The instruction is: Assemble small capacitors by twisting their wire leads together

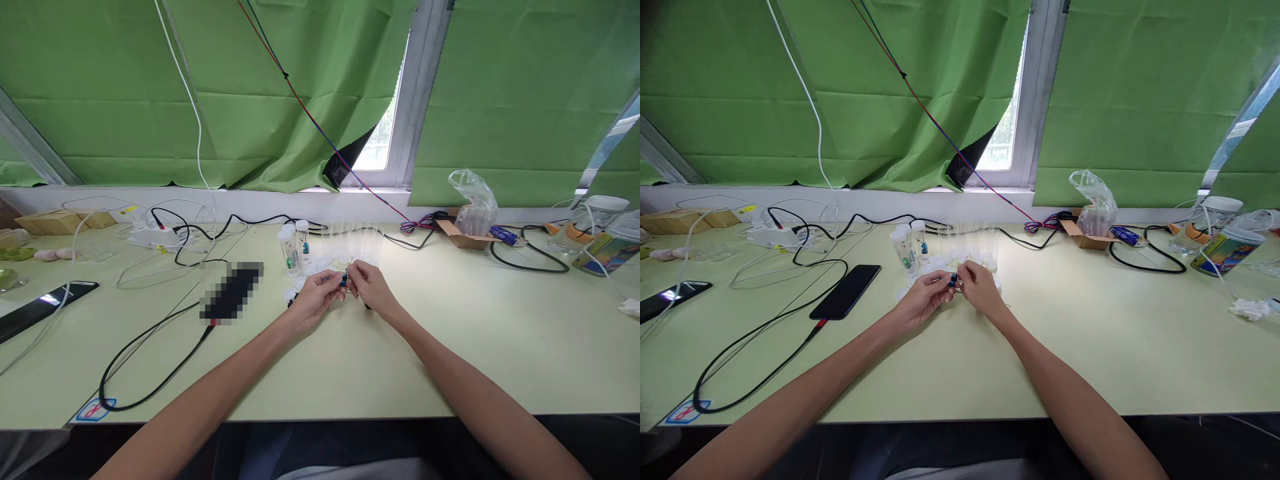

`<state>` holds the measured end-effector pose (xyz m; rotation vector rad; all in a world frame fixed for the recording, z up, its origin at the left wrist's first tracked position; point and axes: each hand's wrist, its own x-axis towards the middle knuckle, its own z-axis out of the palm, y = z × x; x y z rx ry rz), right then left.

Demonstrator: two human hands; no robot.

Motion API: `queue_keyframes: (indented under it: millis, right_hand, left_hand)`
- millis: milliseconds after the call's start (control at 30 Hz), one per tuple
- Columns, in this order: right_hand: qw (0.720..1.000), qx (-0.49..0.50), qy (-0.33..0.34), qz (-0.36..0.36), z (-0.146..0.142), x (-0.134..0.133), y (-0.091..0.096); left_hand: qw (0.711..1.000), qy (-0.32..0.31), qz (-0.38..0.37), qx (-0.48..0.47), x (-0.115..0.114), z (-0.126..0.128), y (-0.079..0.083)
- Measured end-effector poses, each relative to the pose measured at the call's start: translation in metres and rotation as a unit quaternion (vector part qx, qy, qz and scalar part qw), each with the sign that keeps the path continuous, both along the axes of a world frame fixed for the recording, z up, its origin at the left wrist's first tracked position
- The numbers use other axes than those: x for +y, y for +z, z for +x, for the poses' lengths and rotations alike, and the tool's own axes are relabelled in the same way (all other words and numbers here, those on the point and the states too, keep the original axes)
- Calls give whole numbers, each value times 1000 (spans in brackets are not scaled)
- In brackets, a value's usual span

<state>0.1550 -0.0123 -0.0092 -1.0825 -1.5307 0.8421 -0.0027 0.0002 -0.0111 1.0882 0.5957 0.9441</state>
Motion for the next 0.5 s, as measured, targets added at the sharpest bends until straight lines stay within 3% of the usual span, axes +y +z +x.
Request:
queue_keyframes:
  millis: [267, 500]
  right_hand:
    - [998, -45, -46, 11, 3, 2, -1]
    - [974, -143, -152, 93, 17, 8, -2]
  left_hand:
    - [1000, 19, -17, -1, -2, 2, 6]
    - [999, 37, -26, -8, -1, -1, 11]
